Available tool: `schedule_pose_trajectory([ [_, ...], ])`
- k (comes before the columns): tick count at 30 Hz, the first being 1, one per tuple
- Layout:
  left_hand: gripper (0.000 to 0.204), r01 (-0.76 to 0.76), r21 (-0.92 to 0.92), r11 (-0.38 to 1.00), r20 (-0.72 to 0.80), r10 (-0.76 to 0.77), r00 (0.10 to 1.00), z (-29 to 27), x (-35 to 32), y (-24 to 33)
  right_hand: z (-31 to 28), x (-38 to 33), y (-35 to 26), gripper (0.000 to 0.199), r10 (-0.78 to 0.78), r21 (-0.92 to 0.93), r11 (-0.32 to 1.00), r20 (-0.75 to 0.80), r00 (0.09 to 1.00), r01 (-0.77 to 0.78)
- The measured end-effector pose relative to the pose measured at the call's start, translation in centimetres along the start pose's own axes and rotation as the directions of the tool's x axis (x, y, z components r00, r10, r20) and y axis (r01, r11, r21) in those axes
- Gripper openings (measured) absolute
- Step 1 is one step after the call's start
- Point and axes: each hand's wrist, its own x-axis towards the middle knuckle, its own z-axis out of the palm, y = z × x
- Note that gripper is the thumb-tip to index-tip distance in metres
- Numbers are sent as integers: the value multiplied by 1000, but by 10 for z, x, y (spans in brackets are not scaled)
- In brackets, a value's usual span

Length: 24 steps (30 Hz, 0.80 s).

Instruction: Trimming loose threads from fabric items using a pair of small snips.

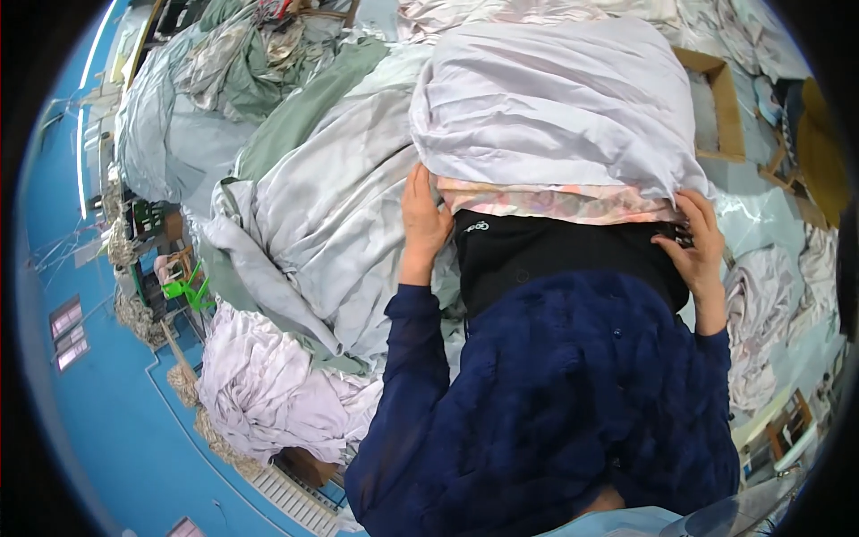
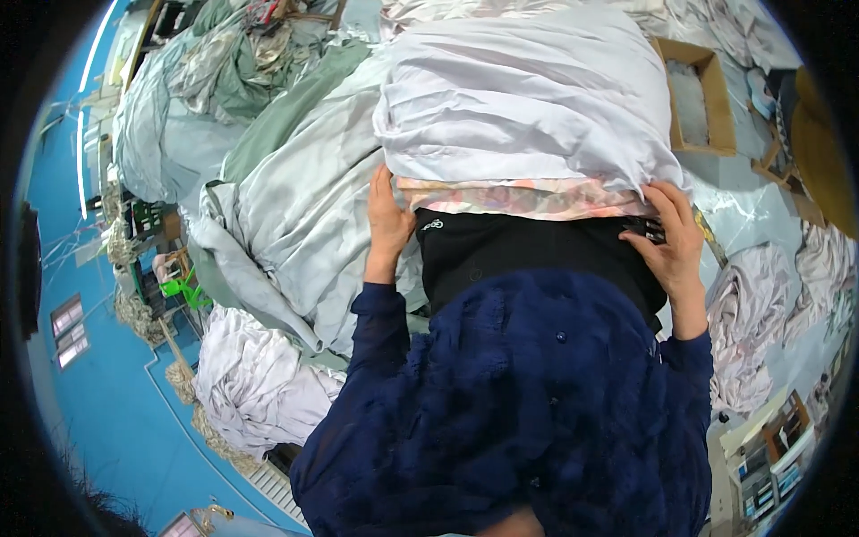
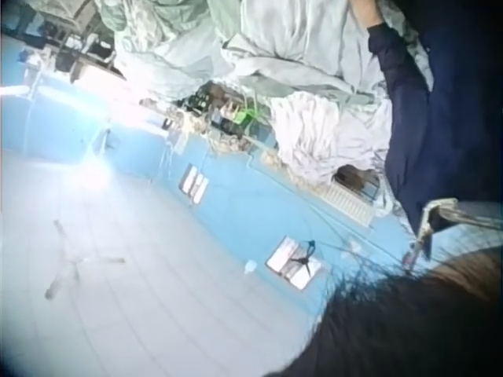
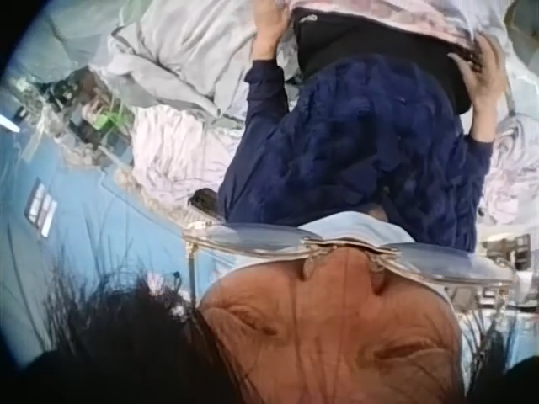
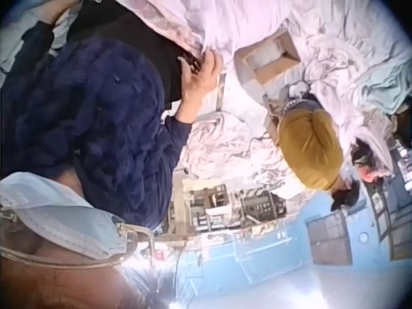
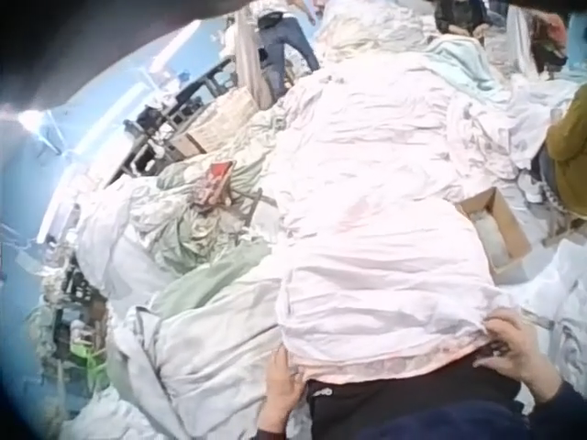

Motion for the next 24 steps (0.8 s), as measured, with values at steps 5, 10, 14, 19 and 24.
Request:
schedule_pose_trajectory([
  [5, 61, 120, -261, 958, -233, -183, 955, 20, 7, 2, 13, -19, 20, 53, 94, -13, 995, -78, 993, -96],
  [10, 47, 40, -157, 987, -194, -70, 979, 21, 12, 0, 6, -20, 18, 37, -26, -116, 993, -168, 985, 7],
  [14, 35, -37, 34, 999, -254, 44, 966, 14, 28, 0, -23, -15, 16, 24, -12, -125, 992, -304, 952, -27],
  [19, 32, -223, 212, 952, -48, 238, 970, 4, 59, -12, -68, 1, -4, 7, -67, -141, 990, -394, 916, 12],
  [24, 43, -233, 55, 971, 239, 213, 947, -10, 82, -7, -124, -5, 31, 9, -7, -155, 984, -532, 846, -89],
])
